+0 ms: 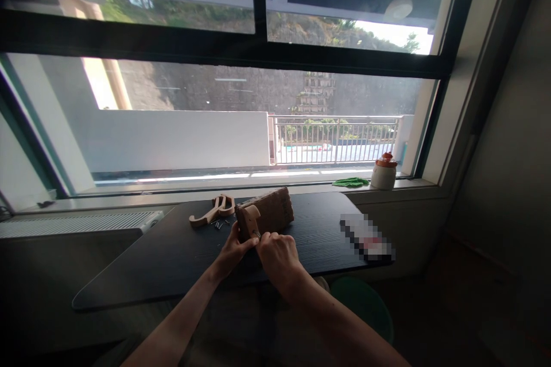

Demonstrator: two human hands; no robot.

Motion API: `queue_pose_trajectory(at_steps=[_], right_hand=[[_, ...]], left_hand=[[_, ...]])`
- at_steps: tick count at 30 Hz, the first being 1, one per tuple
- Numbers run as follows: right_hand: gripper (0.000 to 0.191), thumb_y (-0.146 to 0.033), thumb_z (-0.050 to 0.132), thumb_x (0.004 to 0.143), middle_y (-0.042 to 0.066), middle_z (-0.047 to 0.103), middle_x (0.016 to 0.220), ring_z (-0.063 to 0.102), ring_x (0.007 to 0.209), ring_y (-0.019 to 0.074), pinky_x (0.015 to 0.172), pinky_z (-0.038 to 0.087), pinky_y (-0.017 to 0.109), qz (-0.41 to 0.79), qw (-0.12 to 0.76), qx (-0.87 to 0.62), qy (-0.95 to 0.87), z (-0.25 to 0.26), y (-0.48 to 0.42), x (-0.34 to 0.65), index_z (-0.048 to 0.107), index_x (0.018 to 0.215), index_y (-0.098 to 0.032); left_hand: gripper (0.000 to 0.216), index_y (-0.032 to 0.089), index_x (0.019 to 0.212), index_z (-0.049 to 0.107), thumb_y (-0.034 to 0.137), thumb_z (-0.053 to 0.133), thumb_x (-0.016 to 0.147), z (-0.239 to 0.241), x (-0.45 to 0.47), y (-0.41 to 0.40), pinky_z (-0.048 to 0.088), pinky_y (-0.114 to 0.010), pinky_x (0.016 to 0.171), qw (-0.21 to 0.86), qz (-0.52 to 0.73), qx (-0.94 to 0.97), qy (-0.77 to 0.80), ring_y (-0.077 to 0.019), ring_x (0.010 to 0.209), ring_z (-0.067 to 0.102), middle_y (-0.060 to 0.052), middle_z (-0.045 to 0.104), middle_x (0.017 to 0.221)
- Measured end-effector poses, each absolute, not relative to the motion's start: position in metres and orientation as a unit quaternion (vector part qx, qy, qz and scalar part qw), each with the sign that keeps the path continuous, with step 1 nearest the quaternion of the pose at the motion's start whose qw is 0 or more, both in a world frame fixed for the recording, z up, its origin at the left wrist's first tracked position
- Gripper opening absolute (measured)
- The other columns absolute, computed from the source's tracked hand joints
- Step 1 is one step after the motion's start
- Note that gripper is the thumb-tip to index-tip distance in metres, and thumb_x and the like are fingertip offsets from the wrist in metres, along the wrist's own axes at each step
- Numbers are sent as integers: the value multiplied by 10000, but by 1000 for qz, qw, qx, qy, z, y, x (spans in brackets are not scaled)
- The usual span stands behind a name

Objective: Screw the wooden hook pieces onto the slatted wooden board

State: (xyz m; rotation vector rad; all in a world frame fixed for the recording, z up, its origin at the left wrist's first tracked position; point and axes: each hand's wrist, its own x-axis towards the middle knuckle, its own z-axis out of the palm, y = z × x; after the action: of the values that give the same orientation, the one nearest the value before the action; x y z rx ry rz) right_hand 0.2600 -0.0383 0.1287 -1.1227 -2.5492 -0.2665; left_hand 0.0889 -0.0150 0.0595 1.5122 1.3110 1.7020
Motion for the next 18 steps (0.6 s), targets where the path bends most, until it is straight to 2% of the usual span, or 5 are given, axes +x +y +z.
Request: queue_pose_trajectory(at_steps=[3, 5, 8, 12, 18], right_hand=[[205, -126, 357, 845, 67, 643, 761, 622, 691, 193, 561, 399, 270, -84, 160, -385, -905, 128, -38, 261, 553, 883, -173], [221, -188, 346, 863, 77, 647, 745, 625, 682, 196, 567, 394, 274, -68, 157, -390, -905, 130, -36, 261, 565, 863, -166], [360, -330, 280, 895, 98, 654, 735, 626, 695, 210, 593, 390, 285, -45, 166, -410, -896, 131, -32, 261, 590, 827, -158], [461, -439, 254, 879, 107, 667, 775, 618, 740, 219, 616, 374, 284, 0, 169, -438, -883, 126, -19, 262, 621, 798, -171], [414, -420, 323, 845, 84, 657, 803, 575, 723, 175, 566, 333, 245, 178, 168, -424, -872, 113, 7, 268, 641, 788, -161]], left_hand=[[571, 217, 1157, 403, 247, 648, 643, 61, 90, -16, 443, -279, 752, 253, 627, 552, 488, -163, 867, 556, -24, 572, 996], [586, 216, 1165, 397, 249, 650, 637, 63, 91, -17, 445, -282, 746, 256, 623, 551, 492, -166, 861, 559, -24, 576, 990], [584, 206, 1158, 403, 253, 651, 631, 65, 91, -18, 446, -293, 749, 257, 616, 551, 500, -172, 859, 562, -32, 577, 989], [571, 202, 1156, 407, 254, 645, 640, 63, 89, -16, 440, -306, 780, 250, 613, 554, 505, -177, 887, 556, -41, 570, 1005], [555, 205, 1148, 403, 252, 643, 649, 58, 88, -14, 436, -311, 794, 246, 614, 556, 503, -181, 905, 546, -39, 561, 1004]])
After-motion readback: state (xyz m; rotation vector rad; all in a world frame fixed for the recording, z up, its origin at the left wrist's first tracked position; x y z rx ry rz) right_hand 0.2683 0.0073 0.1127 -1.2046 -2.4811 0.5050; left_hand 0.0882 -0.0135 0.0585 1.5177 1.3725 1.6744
